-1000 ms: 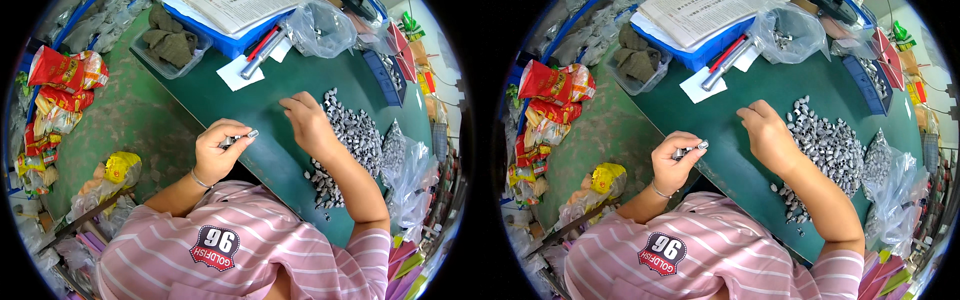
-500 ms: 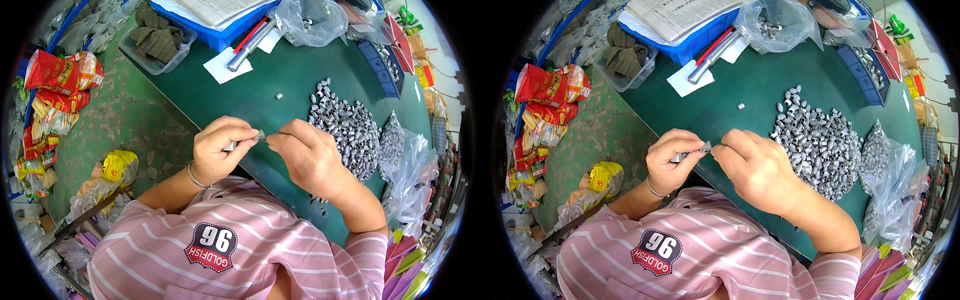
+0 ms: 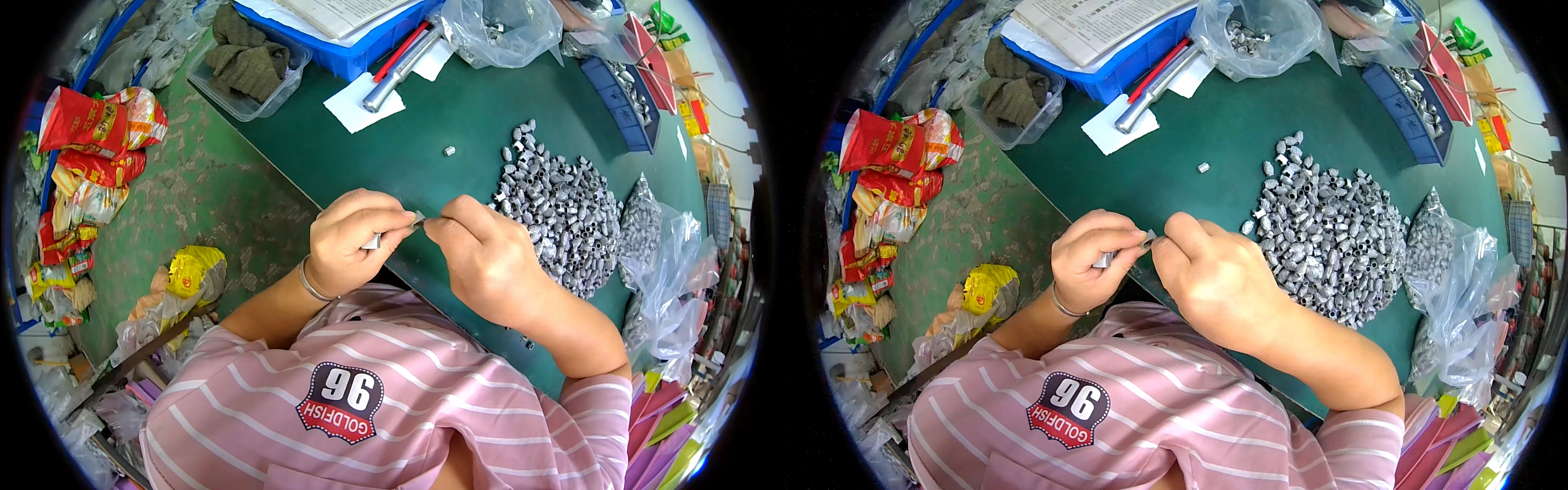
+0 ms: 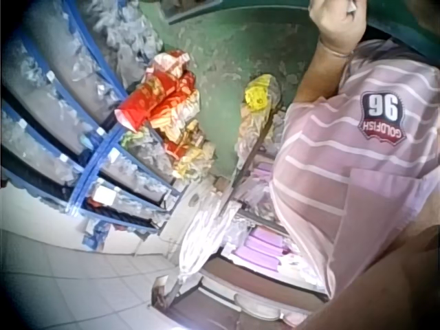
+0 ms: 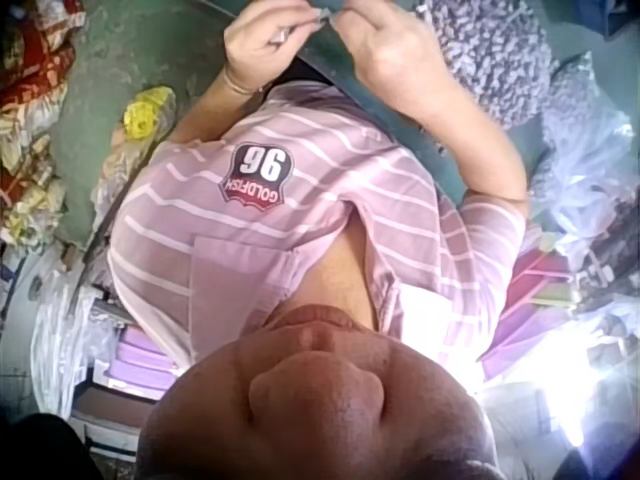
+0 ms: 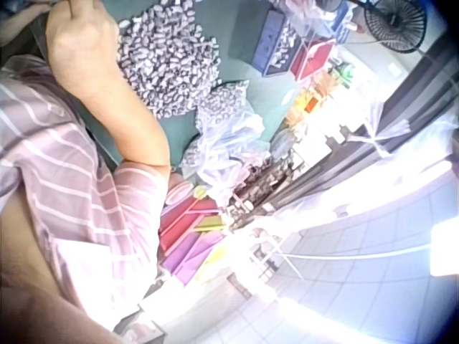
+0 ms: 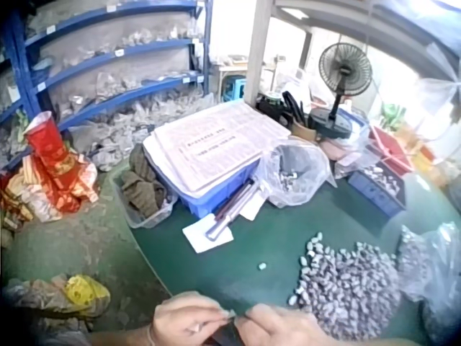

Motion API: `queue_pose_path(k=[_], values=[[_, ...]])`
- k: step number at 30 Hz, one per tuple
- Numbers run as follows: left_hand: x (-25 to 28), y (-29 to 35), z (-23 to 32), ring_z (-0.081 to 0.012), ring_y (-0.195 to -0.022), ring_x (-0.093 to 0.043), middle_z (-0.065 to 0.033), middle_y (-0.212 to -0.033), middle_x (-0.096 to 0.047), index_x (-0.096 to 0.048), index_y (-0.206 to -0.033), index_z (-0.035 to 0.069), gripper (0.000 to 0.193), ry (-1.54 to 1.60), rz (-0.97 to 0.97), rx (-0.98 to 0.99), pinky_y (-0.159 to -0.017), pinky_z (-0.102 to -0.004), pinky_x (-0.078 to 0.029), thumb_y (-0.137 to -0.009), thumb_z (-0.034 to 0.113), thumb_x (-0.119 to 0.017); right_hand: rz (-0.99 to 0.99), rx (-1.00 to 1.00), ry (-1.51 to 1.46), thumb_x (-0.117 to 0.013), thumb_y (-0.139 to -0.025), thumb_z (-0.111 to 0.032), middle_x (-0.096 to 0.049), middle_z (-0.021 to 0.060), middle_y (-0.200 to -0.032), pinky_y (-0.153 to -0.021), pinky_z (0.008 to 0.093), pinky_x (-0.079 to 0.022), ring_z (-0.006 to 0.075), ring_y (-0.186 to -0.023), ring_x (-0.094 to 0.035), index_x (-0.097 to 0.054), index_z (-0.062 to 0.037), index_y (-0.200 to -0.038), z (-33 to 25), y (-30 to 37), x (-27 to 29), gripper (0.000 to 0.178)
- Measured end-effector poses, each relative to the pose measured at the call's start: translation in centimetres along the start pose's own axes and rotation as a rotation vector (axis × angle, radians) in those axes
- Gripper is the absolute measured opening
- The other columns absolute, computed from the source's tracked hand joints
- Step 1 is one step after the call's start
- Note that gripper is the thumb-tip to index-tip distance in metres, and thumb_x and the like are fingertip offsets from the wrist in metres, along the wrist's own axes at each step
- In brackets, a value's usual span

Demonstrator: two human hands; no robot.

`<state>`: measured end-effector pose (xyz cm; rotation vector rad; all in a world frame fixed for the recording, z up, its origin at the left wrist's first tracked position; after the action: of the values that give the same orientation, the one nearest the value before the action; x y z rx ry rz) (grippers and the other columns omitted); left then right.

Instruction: The person sits at a green workbench and repeatedly picks up small silver metal components from a large pile. They insert a small ring into each component and place the assembled pieces into a blue bin. The person occasionally uses a small metal tool to assist with the assembly.

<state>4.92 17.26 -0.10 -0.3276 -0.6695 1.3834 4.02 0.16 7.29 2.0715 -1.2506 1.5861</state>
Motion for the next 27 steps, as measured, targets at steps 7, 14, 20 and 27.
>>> queue_pose_path(k=[7,14,20,27], values=[[-0.1,0.1,-0.2,-0.0214,-0.067,-0.060,-0.0096,-0.079,-0.062,-0.065,-0.083,0.002,0.022,0.033,0.000,0.029,-0.058,-0.0286,-0.048,-0.064,-0.007,-0.073,-0.005,-0.115,-0.160,-0.058,-0.065,0.003,-0.049,0.0109,-0.073,-0.049,0.0346,-0.047,0.0260,-0.062,-0.056,-0.055,-0.0003,-0.075,0.3,-0.1,0.0,0.011],[0.2,-0.1,-0.4,-0.0204,-0.067,-0.060,-0.0106,-0.079,-0.063,-0.065,-0.082,0.001,0.021,0.004,0.002,-0.017,-0.058,-0.0276,-0.047,-0.065,-0.007,-0.072,-0.086,-0.251,-0.557,-0.063,-0.071,0.007,-0.055,0.0117,-0.074,-0.056,0.0366,-0.046,0.0308,-0.065,-0.057,-0.059,-0.0005,-0.078,1.6,-0.1,0.7,0.011],[0.4,0.0,-0.2,-0.0203,-0.067,-0.061,-0.0104,-0.080,-0.063,-0.065,-0.082,0.002,0.021,0.040,0.027,0.011,-0.058,-0.0280,-0.048,-0.065,-0.007,-0.073,0.074,-0.179,-0.388,-0.063,-0.071,0.005,-0.055,0.0112,-0.074,-0.052,0.0363,-0.047,0.0298,-0.061,-0.057,-0.059,-0.0015,-0.077,0.9,-0.3,0.7,0.009],[0.2,-0.2,-0.4,-0.0209,-0.064,-0.059,-0.0106,-0.080,-0.063,-0.065,-0.083,0.001,0.023,-0.032,-0.010,-0.152,-0.054,-0.0282,-0.046,-0.064,-0.008,-0.073,-0.018,-0.263,-0.308,-0.061,-0.072,0.002,-0.057,0.0139,-0.072,-0.054,0.0377,-0.047,0.0320,-0.060,-0.058,-0.059,-0.0006,-0.074,0.2,-0.6,0.3,0.003]])
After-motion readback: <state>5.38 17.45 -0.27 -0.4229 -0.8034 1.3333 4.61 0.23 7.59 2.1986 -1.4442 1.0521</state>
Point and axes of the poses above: each hand's wrist, its own y-axis away from the middle knuckle, its own x-axis out of the back of the hand, z = x × y, the point moved 1 cm from there along -y, towards the middle knuckle
